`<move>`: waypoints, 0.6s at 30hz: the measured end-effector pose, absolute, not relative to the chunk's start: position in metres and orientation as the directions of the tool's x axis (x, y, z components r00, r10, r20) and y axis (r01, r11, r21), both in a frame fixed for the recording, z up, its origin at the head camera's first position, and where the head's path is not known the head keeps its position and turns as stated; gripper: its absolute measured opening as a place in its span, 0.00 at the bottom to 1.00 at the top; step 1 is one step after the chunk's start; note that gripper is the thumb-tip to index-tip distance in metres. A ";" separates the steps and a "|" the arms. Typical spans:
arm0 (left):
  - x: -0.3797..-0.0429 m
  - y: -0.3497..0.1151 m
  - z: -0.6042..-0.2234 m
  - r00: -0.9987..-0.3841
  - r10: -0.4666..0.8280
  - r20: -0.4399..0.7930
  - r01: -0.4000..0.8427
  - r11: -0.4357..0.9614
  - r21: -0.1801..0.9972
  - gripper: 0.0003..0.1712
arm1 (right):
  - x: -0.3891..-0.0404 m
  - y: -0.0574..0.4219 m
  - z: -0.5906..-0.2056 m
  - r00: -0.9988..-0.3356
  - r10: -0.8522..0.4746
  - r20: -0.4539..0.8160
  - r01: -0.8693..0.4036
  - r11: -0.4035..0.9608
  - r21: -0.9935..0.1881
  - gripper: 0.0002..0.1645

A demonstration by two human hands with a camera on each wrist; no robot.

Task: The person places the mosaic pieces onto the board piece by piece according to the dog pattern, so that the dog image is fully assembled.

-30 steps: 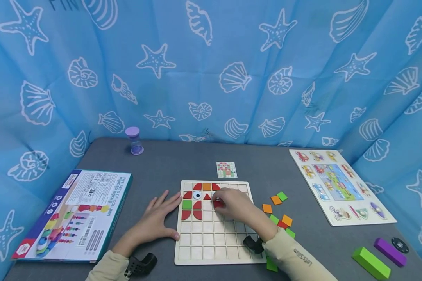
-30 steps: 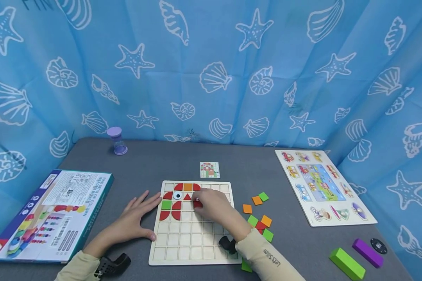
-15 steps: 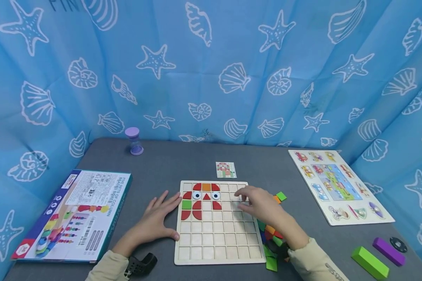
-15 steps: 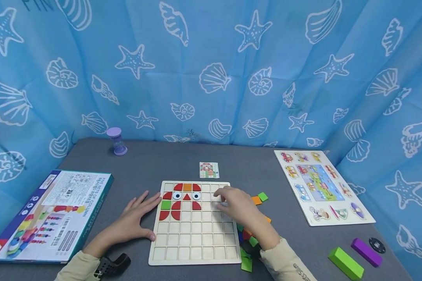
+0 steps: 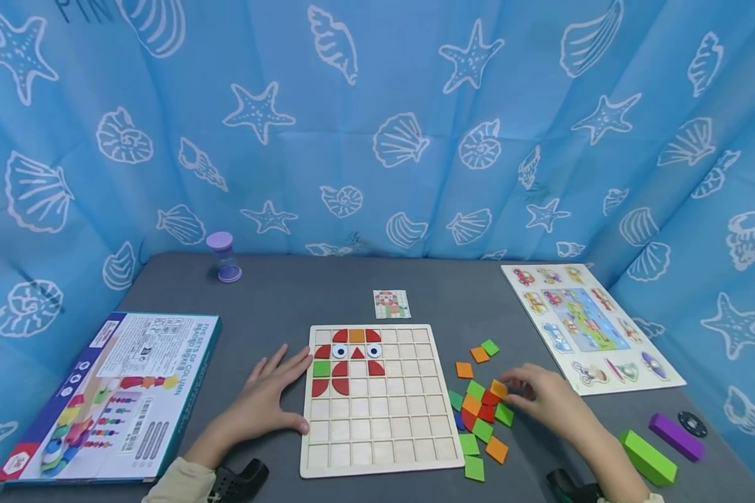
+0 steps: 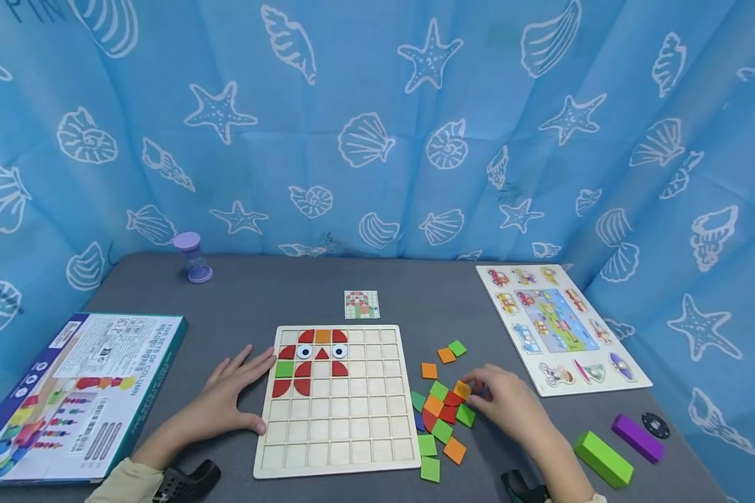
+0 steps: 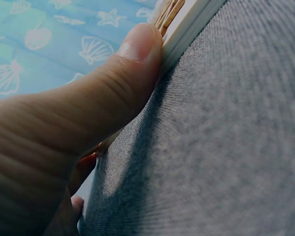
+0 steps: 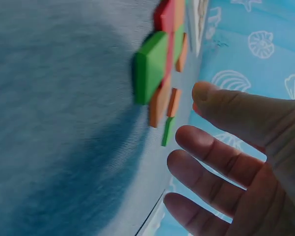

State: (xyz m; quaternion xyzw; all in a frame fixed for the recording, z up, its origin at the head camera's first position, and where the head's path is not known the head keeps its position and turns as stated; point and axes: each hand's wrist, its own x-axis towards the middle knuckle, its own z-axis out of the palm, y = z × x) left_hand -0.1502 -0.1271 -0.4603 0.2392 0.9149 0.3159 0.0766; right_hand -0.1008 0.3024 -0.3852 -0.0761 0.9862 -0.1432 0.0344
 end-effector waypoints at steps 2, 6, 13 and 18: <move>-0.150 -0.127 -0.460 -0.872 0.489 0.014 0.391 0.680 0.621 0.65 | -0.098 0.304 -0.388 -0.982 -0.183 -0.047 -0.162 0.944 -0.287 0.12; -0.150 -0.125 -0.459 -0.866 0.499 0.026 0.409 0.677 0.613 0.65 | -0.098 0.302 -0.392 -0.973 -0.222 -0.059 -0.202 0.949 -0.241 0.13; -0.151 -0.122 -0.458 -0.861 0.507 0.031 0.417 0.671 0.614 0.64 | -0.104 0.292 -0.394 -0.975 -0.176 -0.134 -0.151 0.973 -0.173 0.10; -0.149 -0.126 -0.457 -0.875 0.484 0.006 0.384 0.688 0.615 0.64 | -0.110 0.282 -0.396 -0.971 -0.197 -0.136 -0.178 0.974 -0.143 0.12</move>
